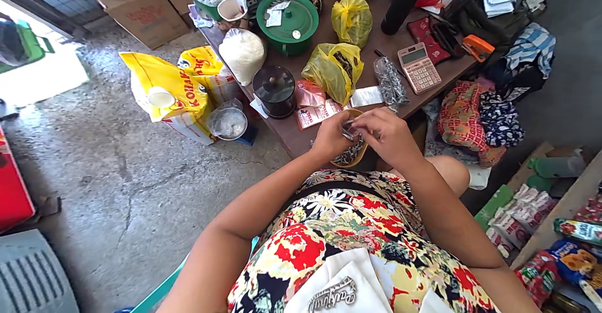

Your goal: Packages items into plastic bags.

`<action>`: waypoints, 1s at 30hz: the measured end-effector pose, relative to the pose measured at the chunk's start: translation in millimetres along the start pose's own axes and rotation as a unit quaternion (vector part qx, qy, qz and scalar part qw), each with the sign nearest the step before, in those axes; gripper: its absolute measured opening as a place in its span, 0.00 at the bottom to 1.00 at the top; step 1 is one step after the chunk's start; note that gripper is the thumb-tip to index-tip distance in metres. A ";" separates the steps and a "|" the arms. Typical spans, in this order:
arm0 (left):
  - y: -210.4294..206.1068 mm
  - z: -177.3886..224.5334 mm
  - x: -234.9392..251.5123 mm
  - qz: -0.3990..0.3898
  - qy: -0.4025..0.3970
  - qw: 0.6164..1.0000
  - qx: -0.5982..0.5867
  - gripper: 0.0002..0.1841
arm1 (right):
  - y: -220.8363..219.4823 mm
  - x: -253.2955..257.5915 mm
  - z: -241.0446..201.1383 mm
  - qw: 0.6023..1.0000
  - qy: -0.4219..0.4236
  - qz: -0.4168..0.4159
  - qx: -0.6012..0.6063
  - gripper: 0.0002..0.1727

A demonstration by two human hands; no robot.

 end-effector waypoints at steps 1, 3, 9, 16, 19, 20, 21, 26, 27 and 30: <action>0.0 0.8 0.1 -0.001 -0.001 1.000 0.001 0.12 | -2.7 -0.9 -2.0 1.000 0.013 -0.014 -0.014 0.08; 0.2 2.2 -0.2 -0.004 0.003 1.000 -0.009 0.15 | -4.6 -2.8 -6.8 0.998 0.039 -0.029 -0.030 0.08; -0.8 1.4 -0.9 -0.002 -0.005 0.999 -0.040 0.12 | -9.3 -7.7 -8.5 0.994 0.060 -0.051 -0.081 0.09; 3.2 2.4 -3.1 0.002 0.007 1.000 -0.007 0.13 | 9.4 -4.6 -11.1 0.998 0.036 -0.004 -0.043 0.08; 2.1 1.3 -3.8 0.000 0.020 1.000 0.001 0.13 | 20.9 1.2 -17.3 0.992 0.060 0.030 -0.107 0.06; 1.8 0.8 -3.9 0.000 0.019 1.000 0.000 0.13 | 21.2 3.3 -19.5 0.988 0.069 0.026 -0.132 0.05; 1.8 0.1 -4.0 0.001 0.014 1.000 0.000 0.14 | 19.0 5.3 -21.2 0.985 0.079 0.012 -0.151 0.05; 4.6 0.3 -5.7 0.016 0.002 1.000 -0.008 0.14 | 6.4 11.9 -22.9 0.984 0.107 -0.050 -0.132 0.09; 5.8 0.6 -6.4 0.017 0.001 1.000 -0.015 0.14 | 9.1 13.5 -20.8 0.990 0.099 -0.031 -0.100 0.10; 10.5 0.6 -9.4 0.023 -0.001 0.999 -0.035 0.12 | 5.5 13.8 4.9 0.999 0.017 0.019 -0.023 0.09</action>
Point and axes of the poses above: each hand's wrist, its own x-axis towards the middle knuckle, its own y-axis out of the back of the hand, z = x × y, the point moved 7 cm from there along x, towards the middle knuckle
